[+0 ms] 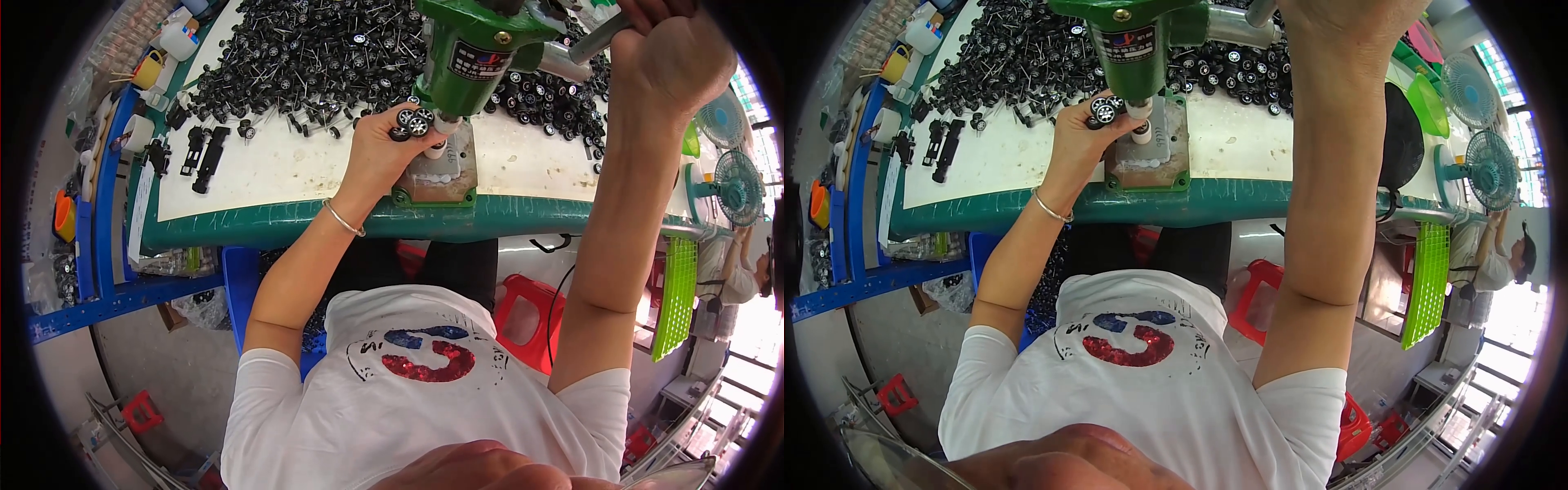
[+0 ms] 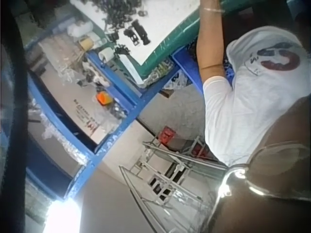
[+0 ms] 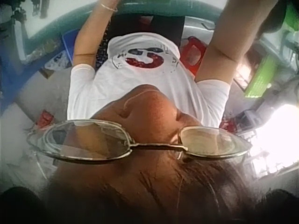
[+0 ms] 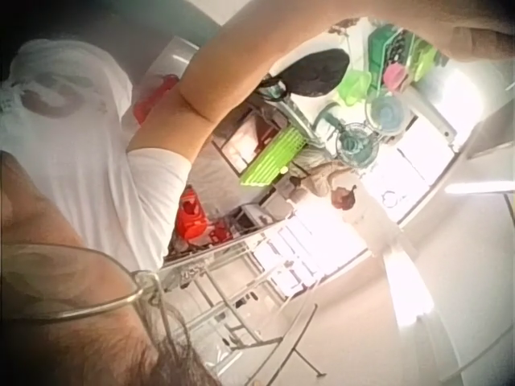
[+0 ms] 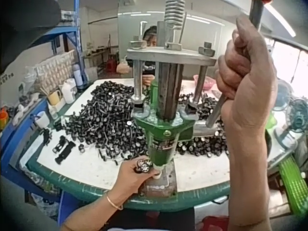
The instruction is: The person assembles toy car wheels and axles by placing them into a fixture and pressing them together using a manual press.
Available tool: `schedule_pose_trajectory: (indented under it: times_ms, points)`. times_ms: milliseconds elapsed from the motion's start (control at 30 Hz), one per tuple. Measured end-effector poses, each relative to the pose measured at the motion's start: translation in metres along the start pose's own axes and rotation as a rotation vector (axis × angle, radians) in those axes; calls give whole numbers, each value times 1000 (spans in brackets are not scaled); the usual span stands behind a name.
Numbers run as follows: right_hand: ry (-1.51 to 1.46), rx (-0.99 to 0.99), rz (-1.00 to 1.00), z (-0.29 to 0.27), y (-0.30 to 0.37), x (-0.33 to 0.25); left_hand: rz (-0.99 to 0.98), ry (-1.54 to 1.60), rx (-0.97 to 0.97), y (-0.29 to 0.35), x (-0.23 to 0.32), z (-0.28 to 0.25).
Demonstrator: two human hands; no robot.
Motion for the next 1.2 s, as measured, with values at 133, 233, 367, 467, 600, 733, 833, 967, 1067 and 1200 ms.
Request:
schedule_pose_trajectory:
  times_ms: [133, 233, 367, 467, 600, 733, 833, 967, 1067, 1200]
  points:
    - [-262, -148, 0, -23, 1, 6, 7, 17, 18, 2, 1, 0]
    - [-469, -223, 24, -27, 7, 10, 13, -28, 24, 2, 4, 4]
    - [-295, 47, 21, 1, 23, -18, -34, 26, 25, 6, -2, 0]
    - [-158, 249, 15, 13, 33, -34, -114, 102, 48, 7, -7, -1]
    - [-141, 154, 187, -2, 6, -4, -149, 171, 65, 8, -9, 3]
    - [53, 119, 437, 10, -21, 19, -71, 269, 101, 11, -8, 4]
    - [-194, 70, 553, 15, -28, 47, -65, 402, 122, 9, -2, 2]
    - [-328, 22, 661, 19, -6, 39, -73, 373, 257, 13, -3, -43]
    - [-348, -262, 574, -25, 6, 101, -155, 214, 316, 19, -5, -82]
    - [-173, -10, 740, -44, 60, 87, -218, -104, 327, 21, 3, -88]
Point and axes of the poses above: each hand's wrist, its own y-axis away from the middle knuckle, its own z-axis out of the palm, x = y × z, the point moved 1 cm from there along -y, towards the middle knuckle, and after that the axes turned 11 degrees about y, right-handed, at the moved point
